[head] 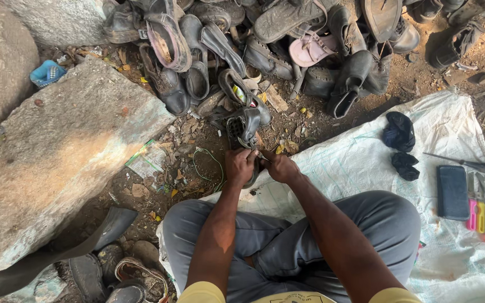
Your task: The person sits on a sack outdoors and uses a knife to scrape and clean the soles and edges of several worn shoes. They handle each shoe individually, turning them over to access different surfaces, and place them back in a pile after working on them.
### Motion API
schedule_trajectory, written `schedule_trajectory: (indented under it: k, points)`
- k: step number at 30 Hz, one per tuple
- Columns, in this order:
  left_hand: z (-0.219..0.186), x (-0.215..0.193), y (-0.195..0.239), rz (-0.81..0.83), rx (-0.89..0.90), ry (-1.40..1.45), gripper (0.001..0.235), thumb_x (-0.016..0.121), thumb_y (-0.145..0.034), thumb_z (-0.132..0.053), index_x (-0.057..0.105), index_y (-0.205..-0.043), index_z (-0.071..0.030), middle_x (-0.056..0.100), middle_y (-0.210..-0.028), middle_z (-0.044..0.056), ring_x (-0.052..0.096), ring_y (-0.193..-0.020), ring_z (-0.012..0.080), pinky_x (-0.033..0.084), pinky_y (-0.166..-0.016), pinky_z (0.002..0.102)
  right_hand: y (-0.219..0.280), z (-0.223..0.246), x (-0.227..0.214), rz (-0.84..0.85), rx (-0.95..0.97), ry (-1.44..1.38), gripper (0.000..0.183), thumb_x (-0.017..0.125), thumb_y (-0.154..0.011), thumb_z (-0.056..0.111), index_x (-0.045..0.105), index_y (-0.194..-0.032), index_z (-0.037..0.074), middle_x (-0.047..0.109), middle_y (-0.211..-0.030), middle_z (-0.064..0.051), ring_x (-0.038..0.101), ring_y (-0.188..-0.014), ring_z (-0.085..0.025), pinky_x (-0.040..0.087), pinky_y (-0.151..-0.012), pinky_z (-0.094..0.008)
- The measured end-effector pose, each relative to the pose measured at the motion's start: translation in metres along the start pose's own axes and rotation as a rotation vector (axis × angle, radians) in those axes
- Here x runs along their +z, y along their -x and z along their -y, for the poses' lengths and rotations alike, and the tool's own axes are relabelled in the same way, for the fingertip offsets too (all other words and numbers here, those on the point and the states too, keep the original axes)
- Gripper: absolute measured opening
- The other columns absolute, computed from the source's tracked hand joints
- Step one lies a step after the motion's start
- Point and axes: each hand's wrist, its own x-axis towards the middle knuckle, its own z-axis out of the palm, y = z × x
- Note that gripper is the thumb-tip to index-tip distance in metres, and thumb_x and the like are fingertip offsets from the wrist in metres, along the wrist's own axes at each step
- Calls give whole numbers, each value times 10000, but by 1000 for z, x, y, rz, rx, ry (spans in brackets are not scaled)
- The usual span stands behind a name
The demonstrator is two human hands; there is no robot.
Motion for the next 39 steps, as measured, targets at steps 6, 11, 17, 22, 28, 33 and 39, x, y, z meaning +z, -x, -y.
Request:
schedule_trajectory:
  k: [6,11,17,22,28,33,39]
  points:
    - [24,10,-6,8,-97,4,407,637,-1008,-420,754,-913,-41,737,-909,165,612,-855,370,433,-910,516,-6,-10,28,-15,-51,341,447,462,-1085,332,504,-1476,118,754,-841,-205,722,-694,-375,575,-623,-466]
    - [39,28,-2,-46,-48,-8,355,641,-996,-366,744,-867,-51,746,-913,146,628,-862,374,423,-927,516,22,-15,33,38,-209,460,381,440,-1171,353,618,-1180,16,738,-869,-175,744,-701,-354,592,-647,-488]
    - [44,26,-4,-43,-48,22,399,741,-1025,-305,641,-812,17,650,-791,223,594,-730,412,485,-719,498,94,34,5,-75,58,-61,358,561,-958,274,662,-1210,41,704,-929,-318,692,-903,-507,557,-789,-569]
    - [47,28,-7,-64,-82,192,323,727,-964,-310,692,-829,-19,699,-807,202,646,-693,387,512,-678,484,64,33,14,38,82,-10,326,579,-962,275,700,-1104,6,714,-980,-315,700,-945,-487,544,-854,-548]
    - [57,52,-4,21,-168,148,388,645,-1021,-378,681,-921,-5,712,-926,226,673,-809,380,517,-758,488,81,-4,59,-63,-241,59,257,538,-1016,220,663,-1056,-1,695,-1064,-301,689,-900,-469,546,-814,-533]
    - [51,45,-5,-56,-147,123,389,618,-1016,-389,714,-930,-22,731,-941,212,672,-811,395,504,-772,503,102,21,47,87,152,-233,343,569,-1013,274,639,-1191,-11,676,-760,-206,637,-647,-367,514,-609,-529]
    - [45,41,-6,10,-176,186,409,599,-1023,-420,696,-942,-30,708,-898,209,662,-802,416,507,-753,506,70,47,1,340,592,-579,307,574,-1030,330,695,-1214,116,437,-596,-47,329,-396,-147,281,-414,-414]
